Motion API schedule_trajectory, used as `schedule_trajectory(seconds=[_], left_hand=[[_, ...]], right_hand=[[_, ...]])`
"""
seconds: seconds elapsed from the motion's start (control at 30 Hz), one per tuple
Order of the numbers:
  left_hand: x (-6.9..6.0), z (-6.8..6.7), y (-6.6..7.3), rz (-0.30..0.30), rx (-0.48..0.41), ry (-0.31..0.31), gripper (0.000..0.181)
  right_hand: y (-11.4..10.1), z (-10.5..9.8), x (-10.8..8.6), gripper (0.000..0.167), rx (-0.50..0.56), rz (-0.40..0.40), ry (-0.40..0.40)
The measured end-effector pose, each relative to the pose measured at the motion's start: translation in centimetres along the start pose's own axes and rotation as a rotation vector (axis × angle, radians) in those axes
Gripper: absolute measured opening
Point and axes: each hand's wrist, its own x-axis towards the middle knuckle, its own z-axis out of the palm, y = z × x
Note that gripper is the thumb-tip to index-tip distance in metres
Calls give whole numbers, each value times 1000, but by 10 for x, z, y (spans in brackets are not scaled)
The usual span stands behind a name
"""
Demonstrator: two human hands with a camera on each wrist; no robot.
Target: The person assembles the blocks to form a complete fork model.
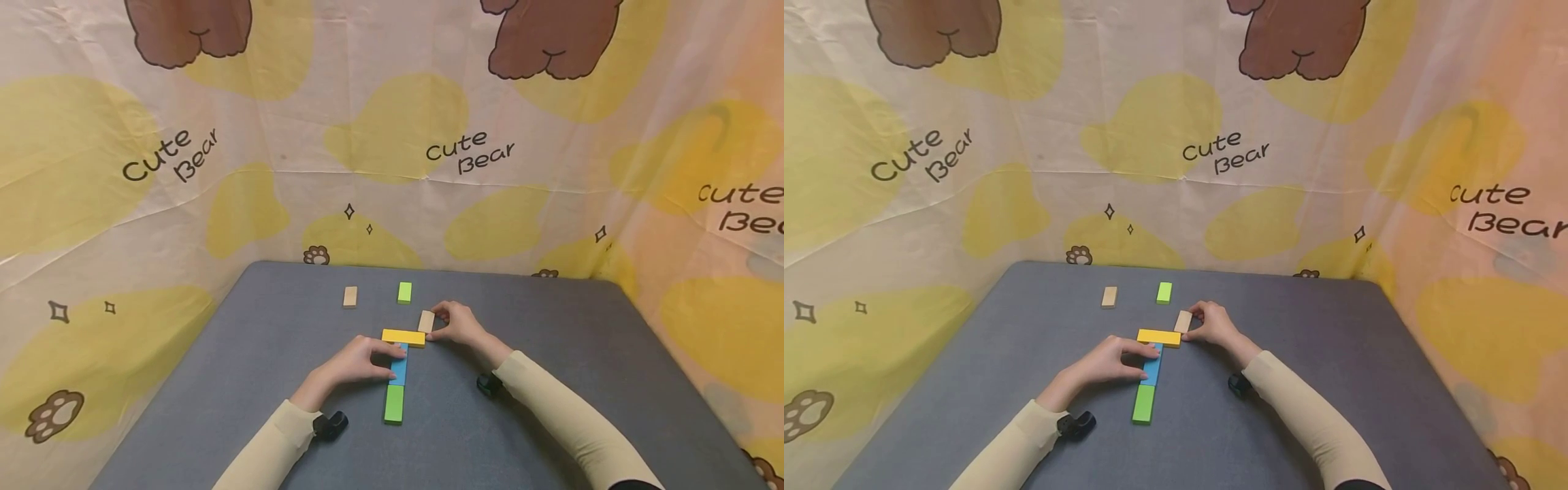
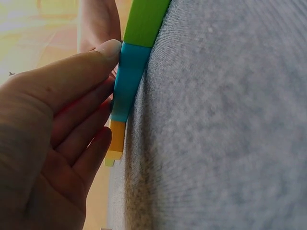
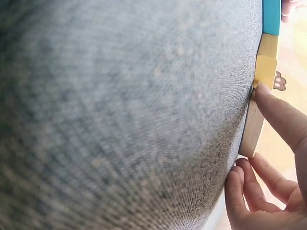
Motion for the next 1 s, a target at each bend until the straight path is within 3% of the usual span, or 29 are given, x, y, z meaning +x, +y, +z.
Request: schedule_trajectory(seconds=[0.53, 0.8, 1.0], left_hand=[[-1, -1, -2, 0, -9, 3, 42], [-2, -1, -2, -4, -14, -12, 42], [-1, -1, -1, 7, -14, -14, 42]], right_hand=[[0, 0, 5, 66, 19, -5, -38], [-2, -21, 11, 72, -1, -25, -178], [-5, -37, 22, 69, 10, -44, -167]])
